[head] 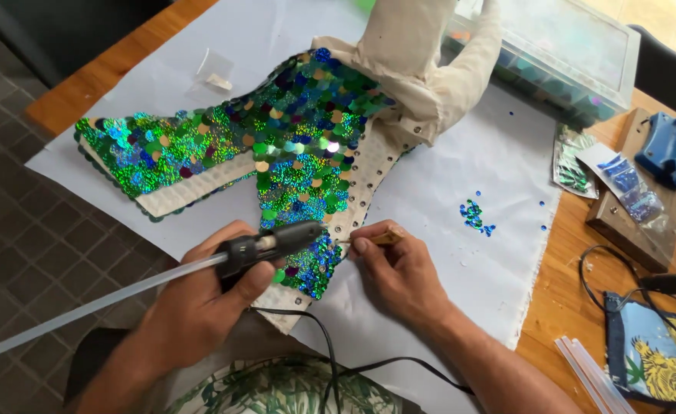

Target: Applying individual sequins to a garment using a hot glue gun and a placement tool

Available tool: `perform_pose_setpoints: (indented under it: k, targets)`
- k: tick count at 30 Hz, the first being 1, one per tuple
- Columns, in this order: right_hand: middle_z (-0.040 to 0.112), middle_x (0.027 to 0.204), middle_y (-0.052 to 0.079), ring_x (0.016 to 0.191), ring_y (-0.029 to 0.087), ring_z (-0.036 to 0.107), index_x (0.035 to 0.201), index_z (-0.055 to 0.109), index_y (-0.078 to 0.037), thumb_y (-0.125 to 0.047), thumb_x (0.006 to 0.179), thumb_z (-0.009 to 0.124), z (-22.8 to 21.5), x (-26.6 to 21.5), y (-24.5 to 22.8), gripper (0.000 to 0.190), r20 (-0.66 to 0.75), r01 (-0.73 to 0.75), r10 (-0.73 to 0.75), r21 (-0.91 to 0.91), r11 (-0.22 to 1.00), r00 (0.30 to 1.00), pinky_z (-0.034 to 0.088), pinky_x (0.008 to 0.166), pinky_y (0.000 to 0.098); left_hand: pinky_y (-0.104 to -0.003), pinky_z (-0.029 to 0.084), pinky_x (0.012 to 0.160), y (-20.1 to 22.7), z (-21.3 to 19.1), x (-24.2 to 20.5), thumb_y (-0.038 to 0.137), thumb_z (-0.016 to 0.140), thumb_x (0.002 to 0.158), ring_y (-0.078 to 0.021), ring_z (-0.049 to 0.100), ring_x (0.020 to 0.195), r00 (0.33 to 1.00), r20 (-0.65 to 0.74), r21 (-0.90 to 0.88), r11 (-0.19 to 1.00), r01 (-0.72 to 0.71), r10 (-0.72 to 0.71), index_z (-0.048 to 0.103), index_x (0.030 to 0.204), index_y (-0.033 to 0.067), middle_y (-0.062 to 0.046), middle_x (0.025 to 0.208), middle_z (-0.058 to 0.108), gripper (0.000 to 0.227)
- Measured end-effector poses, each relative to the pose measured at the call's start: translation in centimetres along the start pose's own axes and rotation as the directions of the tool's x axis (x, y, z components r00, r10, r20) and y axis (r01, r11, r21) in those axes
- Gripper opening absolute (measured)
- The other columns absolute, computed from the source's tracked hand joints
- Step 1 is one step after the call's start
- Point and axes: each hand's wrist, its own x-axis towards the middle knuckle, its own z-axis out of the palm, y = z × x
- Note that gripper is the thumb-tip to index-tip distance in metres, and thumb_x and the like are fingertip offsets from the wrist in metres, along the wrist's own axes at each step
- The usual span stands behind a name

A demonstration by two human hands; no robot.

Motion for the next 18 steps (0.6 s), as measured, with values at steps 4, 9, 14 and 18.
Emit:
perform_pose_setpoints:
  k: [4,9,14,18]
  targets:
    - [0.078,0.087,0.007,0.084,0.015,0.074,0.104,0.069,-0.004,-0.019,0.101,0.060,0.0,0.1,0.0,0.019,0.042,0.024,-0.022,-0.050,0.998,0.999,0.057,0.078,0.0261,-0.028,0.034,0.047,-1.0,-0.6,-1.0,0.052,0.058,0.092,-0.0092,0.038,0.046,1.000,-0.009,-0.047,0.999,0.019,-0.020,0.072,0.098,0.0116,0.003,0.056,0.041,0.043]
    - [0.078,0.086,0.007,0.082,0.015,0.074,0.104,0.069,-0.004,-0.019,0.101,0.059,0.1,0.0,-0.3,0.019,0.055,0.070,-0.063,-0.122,0.990,0.996,0.057,0.076,0.0259,-0.029,0.037,0.048,-1.4,-0.7,-1.6,0.055,0.057,0.089,-0.0104,0.040,0.046,0.999,-0.034,-0.044,0.998,0.037,-0.039,0.073,0.097,0.0128,0.003,0.062,0.049,0.046]
    - [0.079,0.085,0.007,0.078,0.015,0.075,0.103,0.069,-0.004,-0.019,0.100,0.059,0.3,0.1,-0.4,0.018,0.059,0.070,-0.061,-0.166,0.984,0.996,0.058,0.071,0.0263,-0.029,0.035,0.046,-2.1,-0.7,-1.5,0.055,0.058,0.089,-0.0097,0.039,0.046,0.998,-0.042,-0.052,0.997,0.049,-0.051,0.074,0.097,0.0123,0.003,0.058,0.047,0.046]
    - [0.079,0.084,0.005,0.079,0.014,0.075,0.102,0.070,-0.005,-0.017,0.099,0.059,0.3,0.1,-0.2,0.017,0.039,0.066,-0.060,-0.176,0.982,0.997,0.058,0.074,0.0268,-0.028,0.035,0.046,-2.1,-0.6,-1.5,0.056,0.057,0.090,-0.0088,0.040,0.045,0.998,-0.068,-0.013,1.000,0.011,-0.012,0.074,0.097,0.0139,0.004,0.057,0.050,0.046]
